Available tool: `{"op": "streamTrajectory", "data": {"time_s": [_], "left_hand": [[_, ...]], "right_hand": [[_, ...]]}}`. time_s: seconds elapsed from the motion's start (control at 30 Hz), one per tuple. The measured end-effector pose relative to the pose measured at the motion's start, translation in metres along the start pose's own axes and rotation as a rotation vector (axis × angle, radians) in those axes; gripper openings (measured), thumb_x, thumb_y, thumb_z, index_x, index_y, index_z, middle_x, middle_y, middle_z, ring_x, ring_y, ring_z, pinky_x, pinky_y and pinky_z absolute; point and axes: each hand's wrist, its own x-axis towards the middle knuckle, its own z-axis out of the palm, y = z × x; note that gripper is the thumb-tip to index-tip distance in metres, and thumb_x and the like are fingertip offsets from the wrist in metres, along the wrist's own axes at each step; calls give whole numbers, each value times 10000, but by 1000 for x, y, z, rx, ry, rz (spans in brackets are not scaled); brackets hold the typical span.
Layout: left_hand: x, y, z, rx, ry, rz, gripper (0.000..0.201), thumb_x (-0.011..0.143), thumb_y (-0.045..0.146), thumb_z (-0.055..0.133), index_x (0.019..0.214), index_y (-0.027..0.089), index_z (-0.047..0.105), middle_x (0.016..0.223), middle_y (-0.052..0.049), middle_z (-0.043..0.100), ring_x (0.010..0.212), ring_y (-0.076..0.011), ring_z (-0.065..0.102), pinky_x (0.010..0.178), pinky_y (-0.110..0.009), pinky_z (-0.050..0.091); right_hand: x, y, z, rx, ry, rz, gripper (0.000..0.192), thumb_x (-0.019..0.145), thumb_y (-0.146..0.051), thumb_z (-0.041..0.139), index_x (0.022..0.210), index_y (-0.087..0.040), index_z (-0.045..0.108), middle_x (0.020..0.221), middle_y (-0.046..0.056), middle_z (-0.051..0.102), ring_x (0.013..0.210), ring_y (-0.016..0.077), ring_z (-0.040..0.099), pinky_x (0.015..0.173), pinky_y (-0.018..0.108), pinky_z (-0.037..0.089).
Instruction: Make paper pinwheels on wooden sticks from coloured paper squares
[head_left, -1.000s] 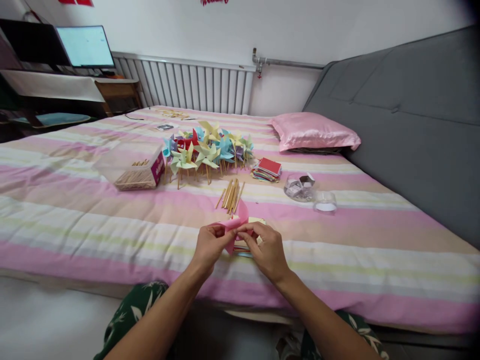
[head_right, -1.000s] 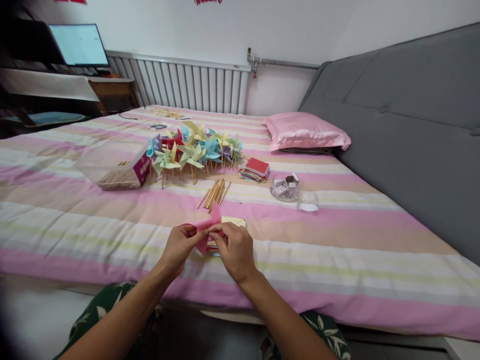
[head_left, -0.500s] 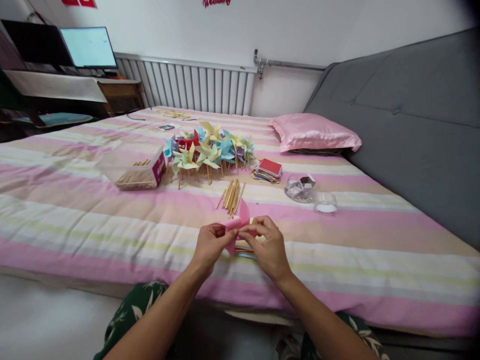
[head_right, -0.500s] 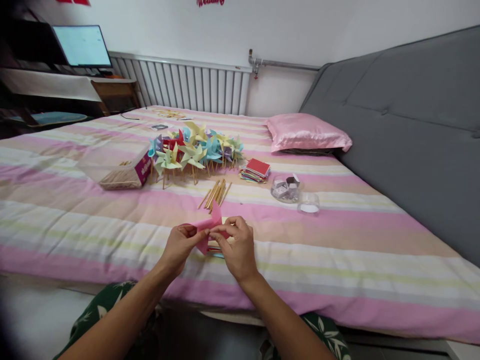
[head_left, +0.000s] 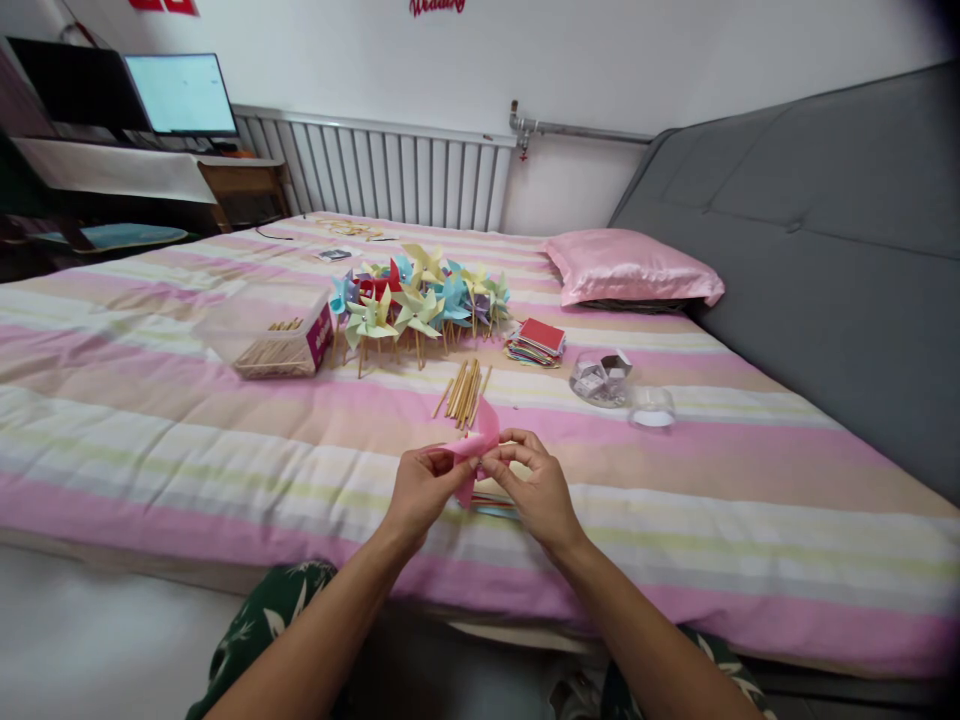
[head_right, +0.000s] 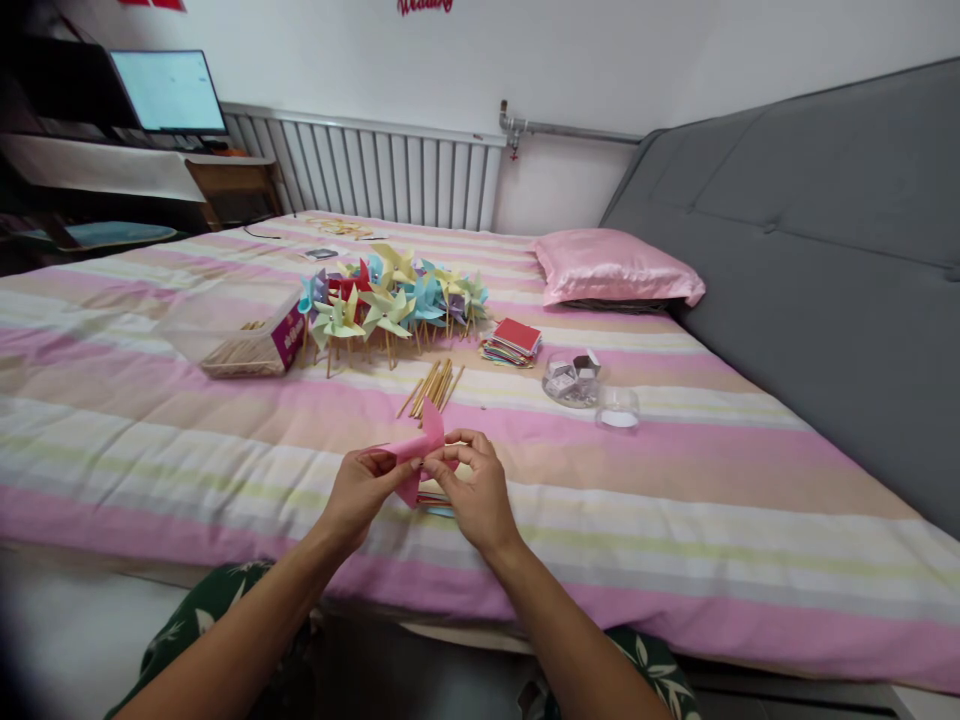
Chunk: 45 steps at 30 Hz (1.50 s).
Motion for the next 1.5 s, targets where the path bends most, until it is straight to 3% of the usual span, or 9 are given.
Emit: {"op": "streamTrajectory", "data": {"time_s": [0.2, 0.33, 0.5, 0.6, 0.7, 0.9, 1.13, 1.37, 1.5], "left_hand": [[0, -3, 0, 6, 0, 2, 167, 616, 255, 723, 731, 133, 728, 628, -19, 693, 555, -137, 597, 536, -215, 437], [0, -2, 1, 8, 17, -6, 119, 597, 221, 725, 664, 124, 710, 579, -8, 669, 530, -124, 581, 525, -205, 434], [0, -1, 2, 50, 54, 35, 118, 570, 208, 737, 539, 124, 660, 464, 29, 588, 430, -76, 495, 444, -172, 369], [0, -1, 1, 78, 29, 35, 119, 586, 230, 726, 592, 119, 685, 509, 9, 622, 457, -90, 519, 459, -181, 378], [1, -3, -1, 120, 3, 30, 159, 610, 256, 707, 666, 108, 707, 542, -13, 646, 479, -107, 537, 470, -192, 387], [3, -11, -5, 191, 32, 50, 231, 633, 288, 688, 506, 102, 637, 519, -29, 624, 489, -120, 537, 466, -204, 377], [0, -10, -3, 161, 19, 69, 135, 636, 233, 681, 640, 98, 683, 590, -33, 642, 561, -141, 559, 505, -214, 397], [1, -9, -2, 243, 94, 136, 289, 605, 219, 685, 422, 134, 479, 402, 66, 365, 398, -44, 337, 393, -173, 230], [1, -9, -1, 247, 89, 134, 255, 616, 227, 675, 454, 130, 503, 422, 63, 385, 406, -46, 350, 401, -171, 245]], "right_hand": [[-3, -3, 2, -82, 57, -18, 88, 743, -289, 637, 712, -207, 638, 877, 43, 623, 973, 222, 526, 904, 382, 368], [-5, -1, 6, 71, 111, 29, 194, 713, -291, 653, 843, -206, 536, 845, 27, 603, 815, 188, 581, 770, 334, 459], [-6, -1, 7, 173, 7, 66, 360, 752, -297, 628, 1067, -210, 478, 850, 24, 650, 758, 175, 621, 745, 319, 470], [-4, -2, 5, 13, -34, -13, 155, 773, -292, 606, 896, -200, 623, 838, 33, 668, 808, 191, 603, 788, 323, 440], [-3, -2, 2, -58, -45, -42, 106, 768, -278, 612, 780, -193, 674, 779, 30, 678, 775, 194, 596, 776, 318, 434], [-1, -3, 0, 52, -71, -19, 104, 746, -251, 627, 787, -189, 700, 721, 17, 693, 705, 182, 615, 718, 295, 465], [0, -2, 2, 197, -93, 39, 169, 733, -261, 634, 864, -182, 707, 819, 38, 710, 777, 209, 640, 749, 335, 497], [-1, -1, 1, 231, -116, 131, 155, 736, -275, 633, 819, -153, 682, 765, 43, 694, 713, 194, 645, 670, 295, 505], [-1, 2, 1, 224, -124, 152, 180, 741, -295, 632, 830, -144, 675, 780, 53, 691, 717, 191, 637, 679, 298, 506]]}}
